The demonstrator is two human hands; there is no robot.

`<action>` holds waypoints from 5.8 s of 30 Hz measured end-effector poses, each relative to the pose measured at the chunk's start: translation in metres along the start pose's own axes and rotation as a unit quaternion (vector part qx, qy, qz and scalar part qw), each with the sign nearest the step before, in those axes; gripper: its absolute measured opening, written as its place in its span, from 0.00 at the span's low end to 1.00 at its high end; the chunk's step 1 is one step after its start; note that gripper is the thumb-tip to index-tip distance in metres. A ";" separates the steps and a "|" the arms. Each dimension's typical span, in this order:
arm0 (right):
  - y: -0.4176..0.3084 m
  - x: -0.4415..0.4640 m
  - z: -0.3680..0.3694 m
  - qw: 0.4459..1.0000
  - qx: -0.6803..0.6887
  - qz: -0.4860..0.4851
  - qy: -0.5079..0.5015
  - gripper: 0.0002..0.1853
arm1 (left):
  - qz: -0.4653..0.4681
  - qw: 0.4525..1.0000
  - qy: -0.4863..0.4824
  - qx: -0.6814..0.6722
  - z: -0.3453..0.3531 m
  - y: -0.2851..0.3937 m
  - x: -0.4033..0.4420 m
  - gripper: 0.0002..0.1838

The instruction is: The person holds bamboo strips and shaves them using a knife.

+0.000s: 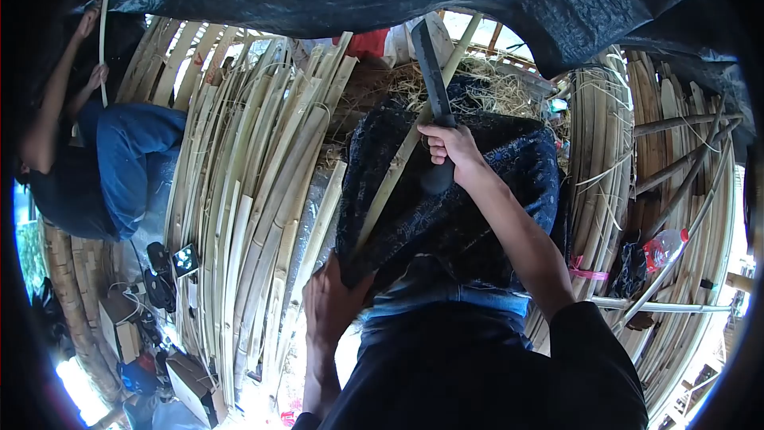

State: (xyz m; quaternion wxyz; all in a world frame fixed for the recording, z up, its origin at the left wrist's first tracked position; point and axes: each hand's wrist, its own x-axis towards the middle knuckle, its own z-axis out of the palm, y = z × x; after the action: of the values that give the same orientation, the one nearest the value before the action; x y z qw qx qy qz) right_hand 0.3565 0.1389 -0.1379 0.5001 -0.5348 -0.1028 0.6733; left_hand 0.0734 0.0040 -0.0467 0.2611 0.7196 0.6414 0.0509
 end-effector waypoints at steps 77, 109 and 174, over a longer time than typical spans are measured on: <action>-0.064 -0.148 -0.100 0.502 -0.720 -0.442 0.188 0.17 | 0.092 0.978 0.067 -0.174 0.004 0.029 -0.014 0.15; -0.092 -0.124 -0.108 0.565 -0.631 -0.473 0.242 0.08 | 0.085 0.974 0.018 -0.210 0.004 0.031 -0.024 0.15; -0.057 -0.127 -0.091 0.566 -0.647 -0.464 0.212 0.10 | 0.121 0.984 0.106 -0.077 0.026 0.001 -0.029 0.09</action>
State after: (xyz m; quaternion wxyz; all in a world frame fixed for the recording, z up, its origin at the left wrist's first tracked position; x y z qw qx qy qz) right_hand 0.4544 0.0307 -0.0576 0.2717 -0.7215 -0.6361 -0.0309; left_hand 0.0795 -0.0320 -0.0606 0.2377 0.7604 0.5676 0.2075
